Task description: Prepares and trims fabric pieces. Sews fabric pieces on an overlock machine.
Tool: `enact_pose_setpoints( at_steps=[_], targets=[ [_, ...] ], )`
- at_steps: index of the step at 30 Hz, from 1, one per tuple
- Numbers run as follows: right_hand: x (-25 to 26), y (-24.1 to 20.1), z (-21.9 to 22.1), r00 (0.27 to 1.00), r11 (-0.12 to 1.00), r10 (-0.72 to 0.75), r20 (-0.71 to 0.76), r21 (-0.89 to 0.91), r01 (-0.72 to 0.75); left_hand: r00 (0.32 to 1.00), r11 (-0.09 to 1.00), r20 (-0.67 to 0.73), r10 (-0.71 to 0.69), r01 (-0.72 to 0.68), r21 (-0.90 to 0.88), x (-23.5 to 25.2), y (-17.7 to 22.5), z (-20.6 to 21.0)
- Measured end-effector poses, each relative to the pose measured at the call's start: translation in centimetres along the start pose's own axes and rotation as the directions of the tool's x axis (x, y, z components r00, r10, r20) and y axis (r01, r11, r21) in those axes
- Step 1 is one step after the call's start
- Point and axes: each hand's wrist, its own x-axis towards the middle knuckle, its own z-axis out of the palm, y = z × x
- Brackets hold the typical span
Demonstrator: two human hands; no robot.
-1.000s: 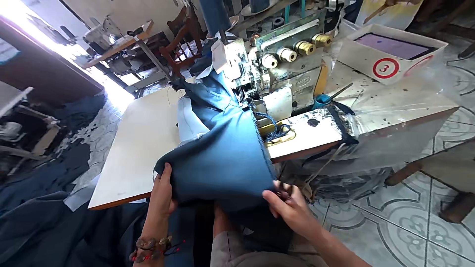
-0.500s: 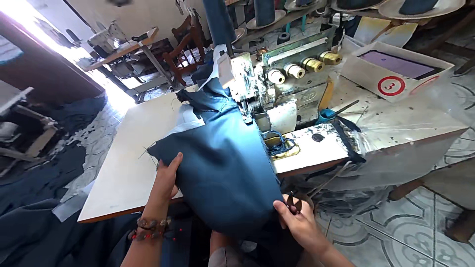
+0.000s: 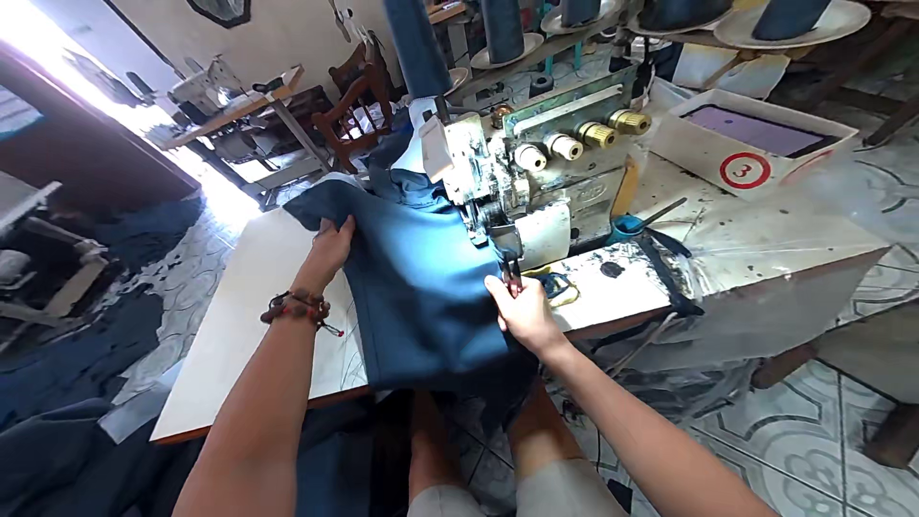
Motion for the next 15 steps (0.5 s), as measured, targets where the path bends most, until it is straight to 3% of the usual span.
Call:
enact_pose_setpoints(
  at_steps=[3, 5, 7, 8, 9, 10, 11, 13, 15],
  targets=[
    [0.3, -0.5, 0.7, 0.999, 1.000, -0.020, -0.035, 0.007, 0.020, 0.989, 0.931, 0.150, 0.002, -0.057, 0.361, 0.3, 0.5, -1.1],
    [-0.9, -1.0, 0.4, 1.000, 1.000, 0.001, 0.003, 0.026, -0.002, 0.941, 0.780, 0.327, -0.084, -0.142, 0.609, 0.1, 1.0, -2.5],
    [-3.9, -1.2, -0.7, 0.998, 1.000, 0.004, 0.067, -0.024, -0.002, 0.878, 0.599, 0.410, -0.247, -0.194, 0.777, -2.3, 2.9, -3.5],
    [-5.9, -0.5, -1.3, 0.996, 0.997, -0.029, 0.079, -0.066, 0.035, 0.879, 0.558, 0.417, -0.232, -0.231, 0.797, -4.8, 4.2, -3.7],
    [-8.1, 0.8, -1.7, 0.991, 0.986, -0.112, 0.072, -0.115, 0.120, 0.893, 0.551, 0.438, -0.101, -0.316, 0.773, -8.2, 5.8, -3.7],
    [-10.4, 2.6, -2.0, 0.974, 0.961, -0.220, 0.057, -0.159, 0.226, 0.866, 0.559, 0.488, 0.112, -0.461, 0.689, -11.9, 7.1, -3.3],
    [-12.7, 4.6, -2.4, 0.946, 0.920, -0.319, 0.057, -0.221, 0.323, 0.766, 0.536, 0.546, 0.338, -0.634, 0.558, -15.2, 7.8, -2.0],
    [-17.2, 7.6, -3.0, 0.913, 0.862, -0.404, 0.052, -0.311, 0.399, 0.438, 0.381, 0.626, 0.646, -0.895, 0.233, -20.8, 8.5, 2.0],
    [-21.4, 8.5, -3.9, 0.931, 0.884, -0.364, 0.032, -0.303, 0.356, 0.135, 0.212, 0.696, 0.705, -0.977, -0.026, -24.6, 8.8, 6.1]
  ],
)
